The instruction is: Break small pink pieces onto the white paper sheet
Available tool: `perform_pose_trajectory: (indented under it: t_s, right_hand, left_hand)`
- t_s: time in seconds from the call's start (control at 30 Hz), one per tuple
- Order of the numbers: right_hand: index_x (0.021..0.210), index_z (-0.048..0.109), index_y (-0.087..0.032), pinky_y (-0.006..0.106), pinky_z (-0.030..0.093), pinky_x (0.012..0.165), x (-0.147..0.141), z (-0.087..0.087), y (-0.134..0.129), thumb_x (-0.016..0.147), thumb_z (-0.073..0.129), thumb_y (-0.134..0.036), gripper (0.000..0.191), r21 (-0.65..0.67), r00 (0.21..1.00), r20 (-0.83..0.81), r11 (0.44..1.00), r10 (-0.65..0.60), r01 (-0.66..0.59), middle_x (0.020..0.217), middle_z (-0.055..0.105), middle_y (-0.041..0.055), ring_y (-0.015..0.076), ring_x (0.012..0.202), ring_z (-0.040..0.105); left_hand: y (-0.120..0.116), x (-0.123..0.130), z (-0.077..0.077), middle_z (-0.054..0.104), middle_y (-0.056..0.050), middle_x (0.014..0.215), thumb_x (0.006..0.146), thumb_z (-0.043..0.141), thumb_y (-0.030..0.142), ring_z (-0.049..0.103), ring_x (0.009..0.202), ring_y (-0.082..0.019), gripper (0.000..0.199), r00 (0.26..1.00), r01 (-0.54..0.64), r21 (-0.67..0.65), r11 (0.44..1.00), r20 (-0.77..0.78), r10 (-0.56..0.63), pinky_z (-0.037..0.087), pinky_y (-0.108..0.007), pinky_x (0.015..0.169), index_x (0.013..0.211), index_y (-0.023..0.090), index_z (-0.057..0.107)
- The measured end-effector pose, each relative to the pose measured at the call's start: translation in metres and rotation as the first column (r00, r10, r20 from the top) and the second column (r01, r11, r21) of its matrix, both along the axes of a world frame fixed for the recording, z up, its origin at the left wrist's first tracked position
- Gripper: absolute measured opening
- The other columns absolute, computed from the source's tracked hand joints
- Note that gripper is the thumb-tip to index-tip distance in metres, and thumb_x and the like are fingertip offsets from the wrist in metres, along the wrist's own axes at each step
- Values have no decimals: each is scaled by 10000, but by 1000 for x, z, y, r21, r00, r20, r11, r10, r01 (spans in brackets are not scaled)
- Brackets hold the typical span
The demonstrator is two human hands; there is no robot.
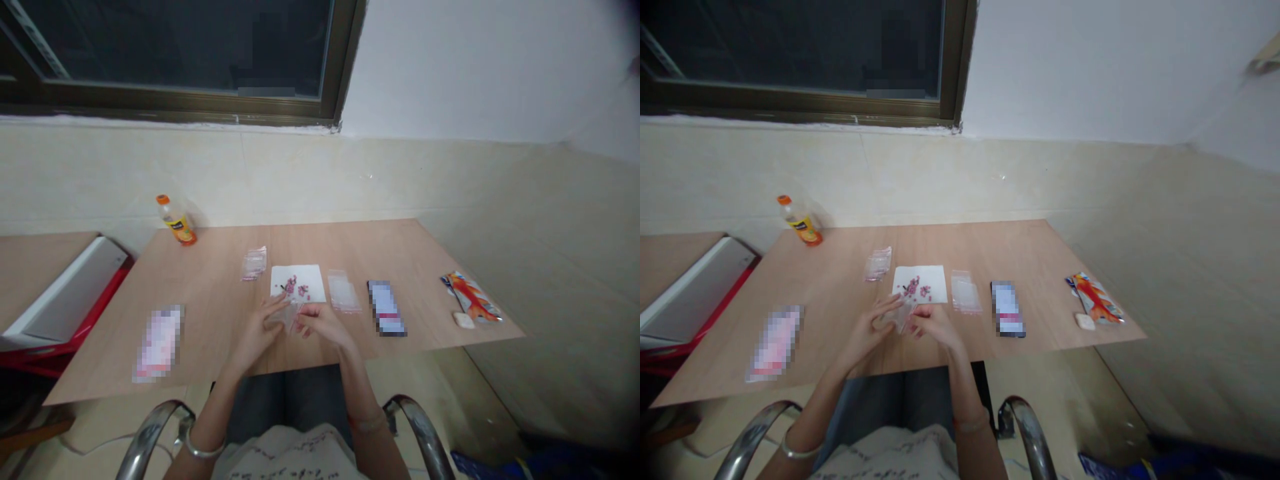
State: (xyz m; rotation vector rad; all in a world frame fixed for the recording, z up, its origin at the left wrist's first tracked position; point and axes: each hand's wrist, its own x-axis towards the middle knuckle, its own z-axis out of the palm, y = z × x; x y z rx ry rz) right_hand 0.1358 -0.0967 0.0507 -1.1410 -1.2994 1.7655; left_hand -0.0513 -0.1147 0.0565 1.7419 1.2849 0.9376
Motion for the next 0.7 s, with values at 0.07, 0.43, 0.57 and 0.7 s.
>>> perform_pose_trajectory:
  t_s: [0.07, 0.43, 0.57, 0.7]
  right_hand:
    - [706, 661, -134, 216, 463, 480, -4, 4, -2, 630, 738, -442, 326, -7, 997, -49, 998, -55, 55, 618, 655, 9, 105, 508, 583]
    - [690, 647, -148, 219, 455, 481, -11, 13, -10, 618, 759, -462, 341, -65, 954, -220, 978, -206, 197, 620, 656, 6, 113, 520, 583]
    - [724, 658, -152, 223, 471, 504, -11, 18, -11, 663, 721, -484, 344, -32, 954, -241, 984, -177, 174, 663, 670, 19, 114, 548, 589]
    - [738, 654, -159, 236, 493, 550, -10, 20, -12, 695, 685, -508, 352, 41, 968, -213, 989, -130, 142, 710, 668, 22, 120, 603, 603]
  left_hand:
    - [-4, 2, 8, 614, -61, 1253, 674, 569, 65, 527, 1215, -229, 475, 995, 55, -78, 995, 89, -48, 316, -476, 1096, 1111, 231, 653]
    - [-16, 26, 16, 721, -82, 930, 731, 684, 406, 674, 866, -190, 300, 876, 111, -273, 956, 481, 35, 522, -322, 806, 882, 153, 625]
    - [-13, 25, 21, 710, -46, 811, 776, 622, 421, 656, 766, -163, 266, 901, 85, -236, 968, 433, 26, 500, -268, 716, 802, 156, 615]
    - [-10, 22, 21, 681, -22, 723, 795, 580, 418, 613, 689, -142, 276, 943, 8, -212, 977, 327, 63, 469, -241, 667, 737, 153, 634]
